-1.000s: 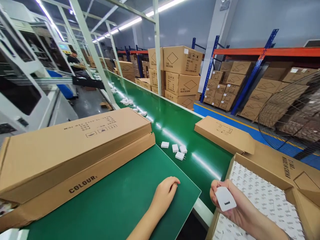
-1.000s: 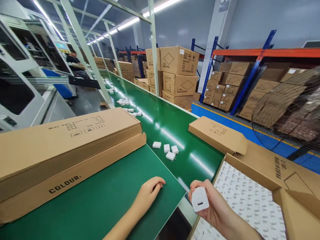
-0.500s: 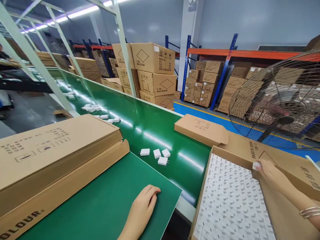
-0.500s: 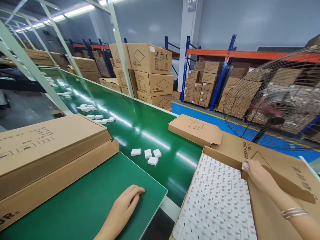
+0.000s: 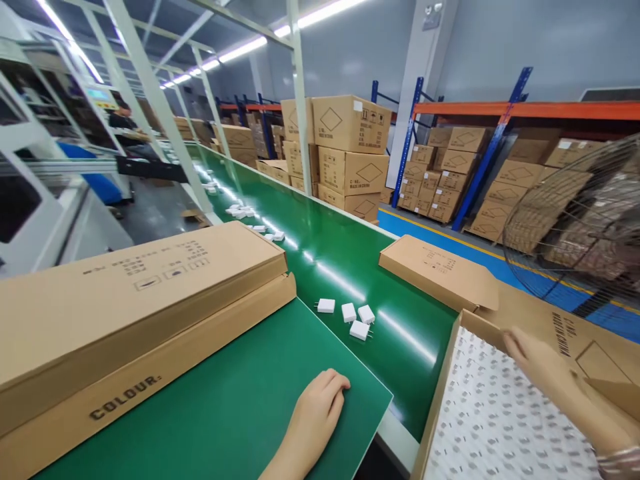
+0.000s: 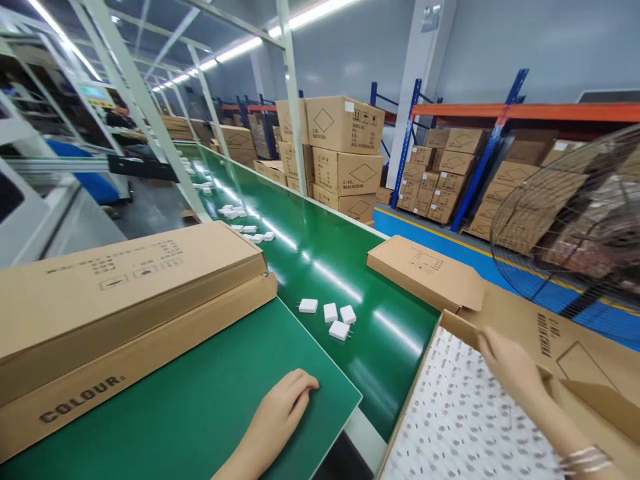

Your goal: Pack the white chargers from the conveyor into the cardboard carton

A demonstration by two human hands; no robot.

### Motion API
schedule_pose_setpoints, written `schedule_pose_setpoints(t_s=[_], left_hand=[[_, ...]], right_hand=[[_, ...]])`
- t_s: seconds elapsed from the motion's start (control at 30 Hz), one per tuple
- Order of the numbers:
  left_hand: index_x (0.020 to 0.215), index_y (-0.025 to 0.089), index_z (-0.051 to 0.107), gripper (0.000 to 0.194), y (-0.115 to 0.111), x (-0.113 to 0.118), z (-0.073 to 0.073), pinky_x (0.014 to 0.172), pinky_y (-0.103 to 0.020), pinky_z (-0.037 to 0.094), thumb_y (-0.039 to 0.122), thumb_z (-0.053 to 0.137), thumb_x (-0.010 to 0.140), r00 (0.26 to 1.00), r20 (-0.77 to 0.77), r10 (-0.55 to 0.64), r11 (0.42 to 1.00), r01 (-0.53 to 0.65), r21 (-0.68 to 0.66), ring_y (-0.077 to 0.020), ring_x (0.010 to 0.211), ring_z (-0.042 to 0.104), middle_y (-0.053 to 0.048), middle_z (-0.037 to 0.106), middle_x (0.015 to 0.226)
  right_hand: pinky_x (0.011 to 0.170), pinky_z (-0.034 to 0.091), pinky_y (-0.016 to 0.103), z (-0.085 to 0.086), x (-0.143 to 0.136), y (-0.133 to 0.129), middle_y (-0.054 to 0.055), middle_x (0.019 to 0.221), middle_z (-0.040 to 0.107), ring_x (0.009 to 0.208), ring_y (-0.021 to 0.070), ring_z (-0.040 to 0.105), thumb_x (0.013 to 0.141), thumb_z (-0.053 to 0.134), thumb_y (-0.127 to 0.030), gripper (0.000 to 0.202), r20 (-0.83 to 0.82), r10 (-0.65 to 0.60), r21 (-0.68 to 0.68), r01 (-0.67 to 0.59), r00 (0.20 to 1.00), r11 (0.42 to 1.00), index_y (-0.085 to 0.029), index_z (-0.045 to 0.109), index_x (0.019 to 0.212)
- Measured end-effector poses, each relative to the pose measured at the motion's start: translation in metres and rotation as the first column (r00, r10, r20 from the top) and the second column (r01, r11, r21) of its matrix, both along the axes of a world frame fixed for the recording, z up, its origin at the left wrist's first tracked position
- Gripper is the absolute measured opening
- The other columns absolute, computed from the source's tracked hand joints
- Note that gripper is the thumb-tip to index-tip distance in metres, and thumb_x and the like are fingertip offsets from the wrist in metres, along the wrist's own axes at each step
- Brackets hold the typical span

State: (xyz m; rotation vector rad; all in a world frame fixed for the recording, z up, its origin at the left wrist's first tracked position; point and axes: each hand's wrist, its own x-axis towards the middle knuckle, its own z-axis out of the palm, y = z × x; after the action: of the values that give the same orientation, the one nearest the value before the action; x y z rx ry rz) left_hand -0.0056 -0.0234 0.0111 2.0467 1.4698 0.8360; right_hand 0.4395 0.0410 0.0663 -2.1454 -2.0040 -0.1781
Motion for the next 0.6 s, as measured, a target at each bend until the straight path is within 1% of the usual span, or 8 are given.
schedule_pose_setpoints(t_s=[0.07,0.13,0.2,0.27,0.33,0.43,0.53,0.6], left_hand=[[0.083,0.02,0.056,0.026,0.001,0.001,0.001,0.075,-0.029,0.044,0.016,0.03,0.086,1.0,-0.008,0.009,1.0,-0.009,-0.002,-0.0154,0.081,0.054,-0.003,0.058,0.086],[0.083,0.02,0.055,0.026,0.001,0.001,0.002,0.074,-0.029,0.044,0.015,0.03,0.086,1.0,-0.008,0.013,1.0,-0.013,-0.005,-0.0155,0.081,0.054,-0.003,0.058,0.085],[0.082,0.02,0.055,0.026,0.001,0.001,0.002,0.074,-0.029,0.044,0.014,0.03,0.086,1.0,-0.005,0.009,1.0,-0.009,-0.009,-0.0156,0.081,0.054,-0.003,0.058,0.085],[0.082,0.02,0.055,0.026,0.002,0.0,0.003,0.074,-0.029,0.044,0.013,0.03,0.086,1.0,-0.002,0.0,1.0,0.0,-0.013,-0.0156,0.081,0.053,-0.003,0.058,0.086],[0.082,0.02,0.055,0.026,0.002,-0.001,0.003,0.074,-0.029,0.044,0.012,0.03,0.085,1.0,-0.002,-0.005,1.0,0.005,-0.017,-0.0157,0.081,0.053,-0.003,0.058,0.085],[0.081,0.02,0.055,0.026,0.004,-0.001,0.003,0.073,-0.029,0.044,0.011,0.03,0.084,1.0,0.006,-0.001,1.0,0.001,-0.016,-0.0156,0.08,0.053,-0.003,0.058,0.084],[0.08,0.02,0.055,0.027,0.006,0.0,0.004,0.072,-0.029,0.043,0.01,0.031,0.083,1.0,0.011,0.011,1.0,-0.01,-0.014,-0.0159,0.079,0.053,-0.003,0.058,0.083],[0.079,0.02,0.055,0.027,0.007,0.0,0.005,0.073,-0.03,0.043,0.009,0.031,0.083,1.0,0.013,0.014,1.0,-0.014,-0.01,-0.0161,0.079,0.053,-0.003,0.058,0.083]], right_hand=[[0.07,0.042,0.03,0.008,-0.071,0.022,0.004,0.101,0.062,0.088,0.02,0.058,0.087,0.032,-0.041,0.03,-0.192,0.143,-0.097,-0.164,0.971,0.982,-0.025,0.051,0.104],[0.071,0.041,0.028,0.005,-0.141,0.044,0.005,0.103,0.06,0.09,0.0186,0.057,0.087,0.034,-0.036,0.03,-0.243,0.214,-0.192,-0.263,0.946,0.945,-0.022,0.049,0.108],[0.073,0.039,0.027,-0.008,-0.2,0.065,0.007,0.109,0.057,0.095,0.0192,0.054,0.085,0.038,-0.032,0.032,-0.225,0.248,-0.245,-0.301,0.942,0.922,-0.02,0.048,0.113],[0.073,0.038,0.027,-0.027,-0.24,0.084,0.009,0.109,0.056,0.099,0.0207,0.052,0.082,0.044,-0.031,0.035,-0.221,0.268,-0.265,-0.322,0.938,0.909,-0.018,0.048,0.114],[0.072,0.038,0.027,-0.043,-0.264,0.098,0.01,0.106,0.056,0.099,0.0225,0.051,0.079,0.048,-0.032,0.036,-0.218,0.267,-0.277,-0.322,0.939,0.905,-0.017,0.051,0.111],[0.068,0.037,0.027,-0.055,-0.274,0.11,0.012,0.101,0.057,0.095,0.0242,0.053,0.077,0.05,-0.032,0.03,-0.202,0.245,-0.289,-0.297,0.948,0.91,-0.015,0.056,0.1],[0.064,0.037,0.027,-0.048,-0.267,0.109,0.011,0.093,0.059,0.085,0.0232,0.056,0.075,0.05,-0.029,0.025,-0.184,0.236,-0.293,-0.282,0.954,0.913,-0.014,0.058,0.094],[0.068,0.037,0.027,-0.041,-0.262,0.101,0.009,0.097,0.058,0.087,0.022,0.055,0.076,0.049,-0.03,0.031,-0.178,0.258,-0.278,-0.301,0.949,0.912,-0.016,0.056,0.103]])
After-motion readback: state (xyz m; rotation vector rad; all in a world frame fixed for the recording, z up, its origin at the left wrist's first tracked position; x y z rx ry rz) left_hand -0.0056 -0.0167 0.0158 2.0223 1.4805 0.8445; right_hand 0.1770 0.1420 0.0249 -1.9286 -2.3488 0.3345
